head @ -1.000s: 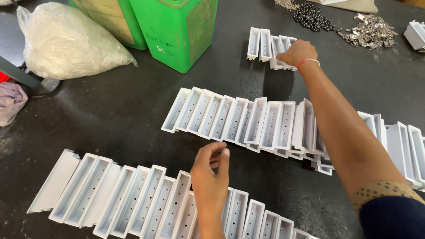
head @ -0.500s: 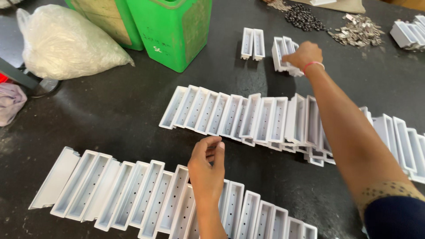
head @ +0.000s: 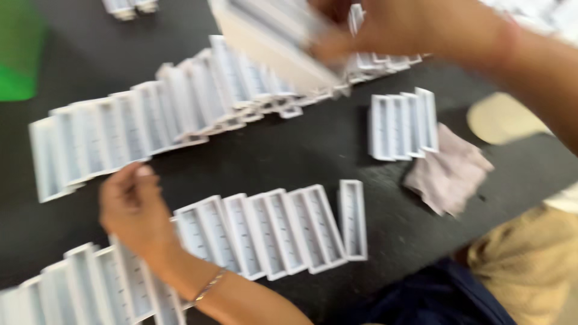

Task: The person wipes the interior of small white plastic channel parts with a cloth, then stacks them in neat rows on the table. They repeat this process for multiple parts, occasionally picking up a bottle to apply liquid to the cloth.

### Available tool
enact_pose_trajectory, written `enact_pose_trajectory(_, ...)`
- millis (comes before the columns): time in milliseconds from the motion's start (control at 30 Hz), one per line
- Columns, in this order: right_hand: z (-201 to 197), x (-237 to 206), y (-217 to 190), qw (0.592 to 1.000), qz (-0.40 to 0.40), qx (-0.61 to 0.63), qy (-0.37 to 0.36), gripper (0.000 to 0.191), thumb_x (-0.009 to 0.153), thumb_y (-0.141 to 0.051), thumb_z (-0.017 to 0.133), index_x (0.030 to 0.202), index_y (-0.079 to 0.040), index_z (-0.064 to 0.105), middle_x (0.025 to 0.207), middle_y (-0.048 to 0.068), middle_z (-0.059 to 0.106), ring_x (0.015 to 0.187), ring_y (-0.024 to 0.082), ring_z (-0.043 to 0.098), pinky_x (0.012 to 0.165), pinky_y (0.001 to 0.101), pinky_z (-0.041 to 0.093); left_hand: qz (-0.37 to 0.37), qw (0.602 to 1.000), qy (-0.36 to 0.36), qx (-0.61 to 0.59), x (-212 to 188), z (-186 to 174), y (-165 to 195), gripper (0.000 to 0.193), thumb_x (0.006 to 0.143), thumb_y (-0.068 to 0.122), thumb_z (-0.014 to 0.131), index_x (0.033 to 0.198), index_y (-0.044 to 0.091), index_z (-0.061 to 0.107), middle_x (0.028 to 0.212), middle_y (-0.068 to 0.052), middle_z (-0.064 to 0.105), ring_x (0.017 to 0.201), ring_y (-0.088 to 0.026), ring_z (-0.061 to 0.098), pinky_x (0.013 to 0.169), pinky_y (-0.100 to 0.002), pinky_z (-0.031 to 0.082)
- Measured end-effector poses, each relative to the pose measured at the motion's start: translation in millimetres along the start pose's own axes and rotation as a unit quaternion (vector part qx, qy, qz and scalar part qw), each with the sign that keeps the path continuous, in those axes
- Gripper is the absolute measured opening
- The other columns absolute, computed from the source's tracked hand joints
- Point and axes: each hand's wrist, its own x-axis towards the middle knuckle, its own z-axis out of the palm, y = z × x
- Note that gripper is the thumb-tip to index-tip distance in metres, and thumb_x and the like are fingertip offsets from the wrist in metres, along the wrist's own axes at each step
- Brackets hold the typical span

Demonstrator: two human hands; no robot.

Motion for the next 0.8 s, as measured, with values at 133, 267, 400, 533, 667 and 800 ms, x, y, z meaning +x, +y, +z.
enact_pose_trajectory(133, -10.1, -136.3, -52.9, 0.964, 0.211, 0.016, -0.162, 0.056, 0.078, -0.046, 0.081, 0.117, -0.006, 0.074, 0.090, 0.014, 0.077, 0.064, 0.022, 0.075, 0.056, 0.0320, 0.057, -0.045, 0.999, 0.010, -0.019, -3.8, -4.1, 8.8, 0.012, 0.106, 0.005, 0.069, 0.117, 0.001, 0.068, 0.105, -0.006, 0.072, 0.088, -0.010, 0.070, 0.075, -0.023, 0.058)
enact_pose_trajectory(267, 28.5, -237.6, -87.7, 0.899, 0.380, 0.067, -0.208, 0.063, 0.069, -0.051, 0.084, 0.118, -0.013, 0.075, 0.095, 0.009, 0.080, 0.075, 0.020, 0.079, 0.071, 0.0333, 0.064, -0.035, 0.999, 0.024, -0.015, -4.7, -6.6, 10.0, 0.011, 0.105, 0.004, 0.068, 0.116, 0.001, 0.069, 0.102, -0.006, 0.072, 0.086, -0.011, 0.070, 0.074, -0.024, 0.059)
enact_pose_trajectory(400, 72.3, -284.1, -103.9, 0.894, 0.417, 0.080, -0.142, 0.061, 0.069, -0.046, 0.083, 0.115, -0.008, 0.072, 0.106, 0.011, 0.073, 0.084, 0.028, 0.076, 0.075, 0.0403, 0.060, -0.011, 0.999, 0.015, -0.033, -5.7, -3.4, 6.7, 0.009, 0.107, 0.004, 0.068, 0.115, 0.001, 0.069, 0.103, -0.006, 0.074, 0.087, -0.011, 0.071, 0.074, -0.024, 0.059)
enact_pose_trajectory(533, 110.8, -281.6, -100.7, 0.902, 0.426, 0.033, -0.066, 0.056, 0.072, -0.046, 0.076, 0.112, -0.007, 0.069, 0.102, 0.012, 0.071, 0.087, 0.033, 0.072, 0.077, 0.0446, 0.058, 0.005, 0.998, 0.016, -0.056, -5.3, -1.9, 5.2, 0.009, 0.108, 0.002, 0.069, 0.116, 0.000, 0.069, 0.104, -0.006, 0.073, 0.088, -0.011, 0.071, 0.075, -0.023, 0.058)
enact_pose_trajectory(667, 124.8, -258.1, -85.1, 0.892, 0.446, 0.011, -0.074, 0.056, 0.076, -0.047, 0.073, 0.115, -0.007, 0.065, 0.104, 0.012, 0.070, 0.085, 0.034, 0.071, 0.074, 0.0468, 0.056, 0.028, 0.996, 0.025, -0.079, -1.1, 1.7, -0.2, 0.009, 0.107, 0.004, 0.070, 0.115, 0.001, 0.069, 0.103, -0.005, 0.073, 0.087, -0.011, 0.070, 0.075, -0.024, 0.058)
enact_pose_trajectory(800, 93.9, -213.0, -75.5, 0.903, 0.367, -0.056, -0.214, 0.051, 0.084, -0.059, 0.066, 0.103, -0.012, 0.069, 0.094, 0.011, 0.073, 0.084, 0.033, 0.072, 0.075, 0.0468, 0.056, 0.066, 0.994, 0.055, -0.062, 3.2, 2.5, -5.3, 0.011, 0.105, 0.010, 0.072, 0.113, 0.003, 0.070, 0.099, -0.003, 0.070, 0.087, -0.010, 0.068, 0.080, -0.025, 0.057)
